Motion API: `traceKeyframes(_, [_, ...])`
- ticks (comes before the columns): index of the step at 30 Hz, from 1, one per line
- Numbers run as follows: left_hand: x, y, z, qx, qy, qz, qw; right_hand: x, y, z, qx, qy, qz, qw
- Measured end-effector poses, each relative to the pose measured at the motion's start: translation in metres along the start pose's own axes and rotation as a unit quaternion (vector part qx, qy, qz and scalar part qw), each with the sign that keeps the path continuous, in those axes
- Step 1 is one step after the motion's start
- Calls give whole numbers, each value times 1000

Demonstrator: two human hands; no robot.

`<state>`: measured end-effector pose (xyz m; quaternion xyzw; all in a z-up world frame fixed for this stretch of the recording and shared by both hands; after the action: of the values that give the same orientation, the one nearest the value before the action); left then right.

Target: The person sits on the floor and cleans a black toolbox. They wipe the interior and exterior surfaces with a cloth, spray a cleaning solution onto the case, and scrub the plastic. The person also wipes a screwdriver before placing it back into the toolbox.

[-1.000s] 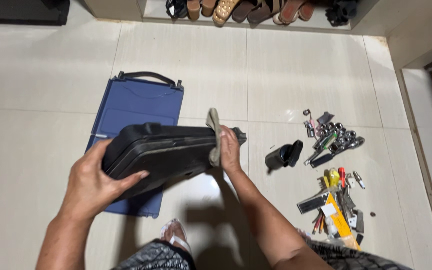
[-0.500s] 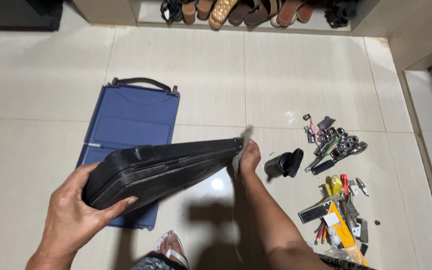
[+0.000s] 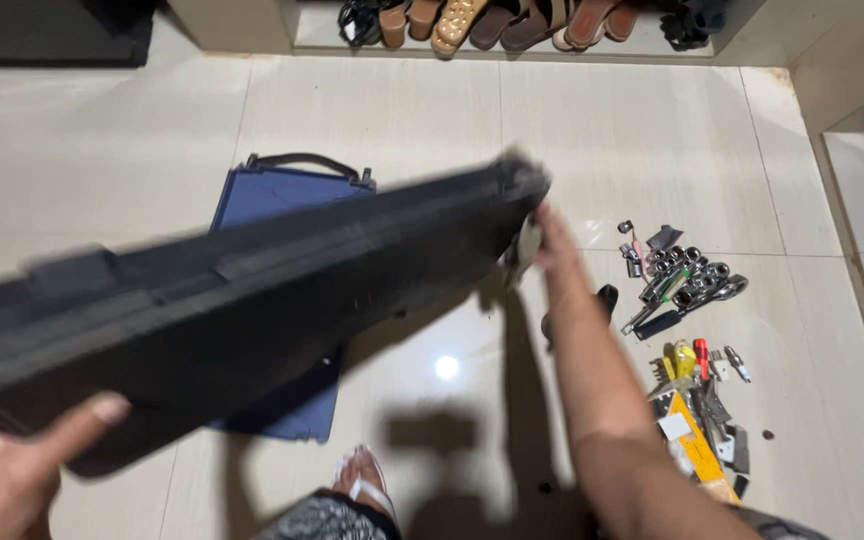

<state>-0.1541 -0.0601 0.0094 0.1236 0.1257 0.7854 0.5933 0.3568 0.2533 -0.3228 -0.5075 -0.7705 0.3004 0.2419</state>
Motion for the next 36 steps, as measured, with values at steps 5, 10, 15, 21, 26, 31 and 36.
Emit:
traceKeyframes(5, [25, 15, -63, 10, 41, -1, 999, 11, -121, -167, -145, 77, -37, 986])
traceKeyframes(10, [47, -24, -151, 137, 264, -138, 945, -23, -272, -275, -373, 158, -77, 911])
traceKeyframes(15, [64, -55, -149, 307, 280, -226, 881, -45, -366, -270, -632, 212, -98, 739])
traceKeyframes(21, [69, -171, -36, 134, -153, -181, 962, -49, -396, -207, -733, 253, -192, 602])
traceKeyframes(26, [54, -218, 10, 53, -187, -170, 966, -68, -388, -176, -735, 220, -215, 605])
traceKeyframes(31, [54, -233, 0, 66, -104, -169, 978, -65, -372, -160, -774, 198, -248, 548])
traceKeyframes(36, [49, -253, -23, 102, -52, -149, 982, -67, -373, -126, -788, 154, -238, 547])
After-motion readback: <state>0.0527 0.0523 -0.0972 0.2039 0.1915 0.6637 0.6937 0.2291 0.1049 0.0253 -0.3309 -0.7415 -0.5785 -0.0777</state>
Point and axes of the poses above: each hand's wrist, its own x-axis towards the middle knuckle, its own y-axis out of the back of the hand, z = x × y, the point moved 2 cm from there along x, towards the middle knuckle, and after that the axes turned 5 degrees about -z, right-handed, at the moved point
